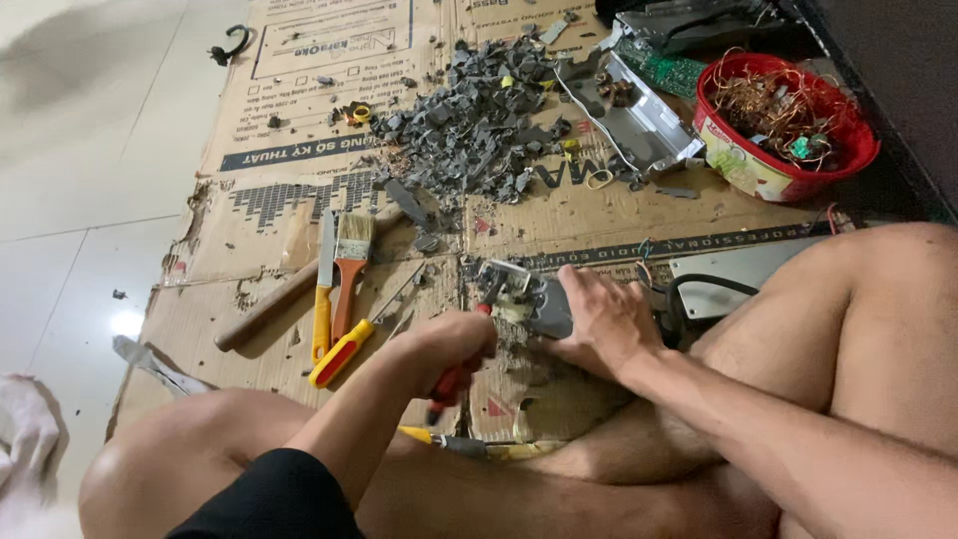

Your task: The person sits on the floor and uses pliers to pull apart a small electronic component, removing pieces and debris. The person also uses a knife to scrape and pry at the component while working over a cardboard sheet.

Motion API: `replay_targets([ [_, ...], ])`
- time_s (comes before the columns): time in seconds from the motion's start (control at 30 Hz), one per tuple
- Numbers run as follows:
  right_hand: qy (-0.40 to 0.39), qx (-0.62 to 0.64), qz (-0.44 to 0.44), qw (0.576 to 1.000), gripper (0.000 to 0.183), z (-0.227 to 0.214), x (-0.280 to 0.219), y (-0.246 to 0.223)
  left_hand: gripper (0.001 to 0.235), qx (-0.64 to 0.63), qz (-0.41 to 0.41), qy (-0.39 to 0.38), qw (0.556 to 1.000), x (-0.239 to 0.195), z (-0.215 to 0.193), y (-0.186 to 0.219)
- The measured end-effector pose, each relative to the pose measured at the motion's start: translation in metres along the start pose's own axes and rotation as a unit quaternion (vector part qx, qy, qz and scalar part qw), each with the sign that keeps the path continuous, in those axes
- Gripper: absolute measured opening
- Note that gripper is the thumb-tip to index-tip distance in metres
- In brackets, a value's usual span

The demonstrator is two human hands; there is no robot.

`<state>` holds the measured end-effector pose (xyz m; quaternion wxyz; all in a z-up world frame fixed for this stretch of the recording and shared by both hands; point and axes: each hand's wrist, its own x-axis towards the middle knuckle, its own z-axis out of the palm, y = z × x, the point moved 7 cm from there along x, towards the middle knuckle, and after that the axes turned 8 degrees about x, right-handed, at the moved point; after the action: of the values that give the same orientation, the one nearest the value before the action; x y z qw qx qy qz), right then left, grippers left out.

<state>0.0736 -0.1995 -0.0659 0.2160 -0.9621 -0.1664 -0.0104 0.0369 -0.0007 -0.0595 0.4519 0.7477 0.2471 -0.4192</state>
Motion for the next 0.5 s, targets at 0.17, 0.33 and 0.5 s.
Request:
replay_targets([
  [0.17, -0.04, 0.057, 0.048, 0.996, 0.08, -0.001, 0.008, 0.006, 0.008, -0.293, 0.003, -0.17, 0.941, -0.01, 0.041, 0.002],
  [0.33, -0.071, 0.106, 0.053, 0.99, 0.068, 0.002, 0.013, 0.018, 0.015, -0.334, 0.051, -0.193, 0.921, -0.013, 0.056, 0.004],
  [0.5, -0.096, 0.101, 0.059, 0.988, 0.075, -0.006, 0.016, 0.016, 0.021, -0.186, 0.095, -0.08, 0.975, -0.009, 0.056, -0.002],
])
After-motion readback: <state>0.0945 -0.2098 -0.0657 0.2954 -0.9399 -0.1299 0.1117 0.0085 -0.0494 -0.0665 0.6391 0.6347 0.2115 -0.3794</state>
